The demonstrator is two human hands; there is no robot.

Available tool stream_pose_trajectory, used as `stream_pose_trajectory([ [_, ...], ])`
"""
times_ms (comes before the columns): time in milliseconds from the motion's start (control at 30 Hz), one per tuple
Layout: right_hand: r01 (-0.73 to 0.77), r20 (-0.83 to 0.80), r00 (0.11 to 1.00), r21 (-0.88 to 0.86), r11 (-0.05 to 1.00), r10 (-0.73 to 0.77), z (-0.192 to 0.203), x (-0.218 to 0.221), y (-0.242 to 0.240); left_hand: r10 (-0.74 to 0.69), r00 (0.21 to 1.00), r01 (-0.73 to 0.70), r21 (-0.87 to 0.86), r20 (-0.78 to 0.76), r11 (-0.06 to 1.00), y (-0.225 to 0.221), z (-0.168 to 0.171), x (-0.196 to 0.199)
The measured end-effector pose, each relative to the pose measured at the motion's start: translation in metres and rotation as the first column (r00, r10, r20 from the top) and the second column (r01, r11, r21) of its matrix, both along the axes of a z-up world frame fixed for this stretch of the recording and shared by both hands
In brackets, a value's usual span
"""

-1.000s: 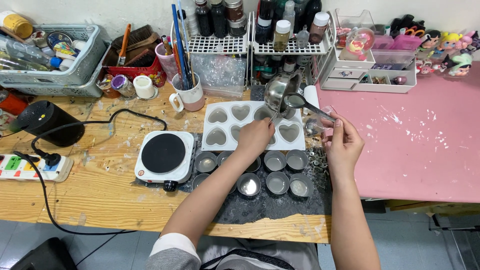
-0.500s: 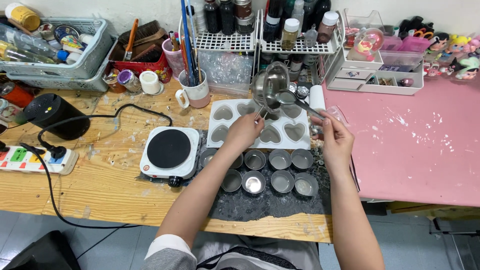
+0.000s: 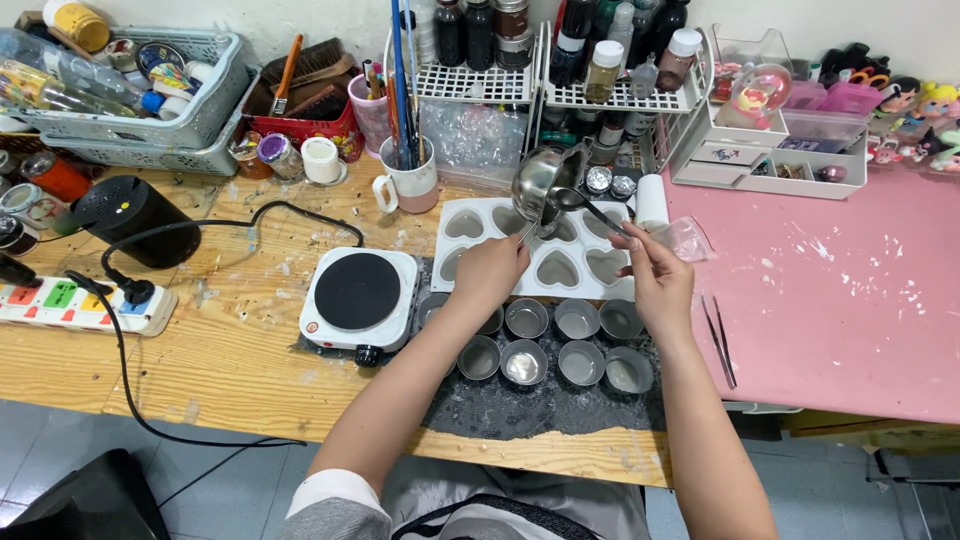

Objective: The person holds a small metal melting pot over a hot plate and uses a spoon to scoop and pour melted gray wax into small metal candle cups and a heart-shaped silicone mold, refilling the spoon from the pot repeatedly. After pouring, the person sets the pot down and arranges the filled cups on the work table.

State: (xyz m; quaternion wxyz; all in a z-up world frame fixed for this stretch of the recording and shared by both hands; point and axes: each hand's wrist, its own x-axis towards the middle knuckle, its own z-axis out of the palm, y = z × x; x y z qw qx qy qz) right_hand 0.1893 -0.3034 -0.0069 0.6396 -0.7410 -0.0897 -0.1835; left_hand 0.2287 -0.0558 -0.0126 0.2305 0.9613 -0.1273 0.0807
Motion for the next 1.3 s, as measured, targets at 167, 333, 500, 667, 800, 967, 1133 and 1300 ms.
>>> stream_pose_trajectory([
  [167,-0.004,-0.02,1.0,0.041,0.999,0.005,-0.002,0.001,-0.002,0.013,1.0,-0.015,-0.071,-0.021,0.997,0.004,-0.003,0.001],
  [333,0.013,-0.051,0.999,0.086,0.996,-0.009,0.008,-0.001,0.002,0.011,0.995,-0.029,-0.182,-0.102,0.983,0.012,-0.004,0.006],
  [500,-0.005,-0.108,0.994,0.141,0.99,0.021,0.022,-0.003,0.008,0.001,0.984,-0.058,-0.319,-0.175,0.946,0.026,0.004,0.006],
  [667,-0.046,-0.116,0.991,0.141,0.989,0.063,0.035,-0.005,0.022,-0.018,0.949,-0.123,-0.423,-0.315,0.898,0.053,0.039,-0.021],
  [800,-0.087,-0.112,0.988,0.131,0.988,0.102,0.034,-0.007,0.031,-0.009,0.944,-0.113,-0.349,-0.329,0.93,0.077,0.046,-0.04],
  [967,-0.097,-0.113,0.988,0.091,0.991,0.107,0.042,-0.017,0.048,-0.019,0.959,-0.059,-0.262,-0.283,0.963,0.092,0.044,-0.064],
  [1133,-0.099,-0.092,0.99,0.069,0.993,0.105,0.035,-0.021,0.05,0.031,0.989,-0.057,-0.177,-0.146,0.983,0.092,0.032,-0.079],
  [1300,-0.095,-0.094,0.991,0.037,0.995,0.098,0.035,-0.027,0.052,0.021,0.996,-0.025,-0.044,-0.084,0.999,0.09,0.03,-0.084],
])
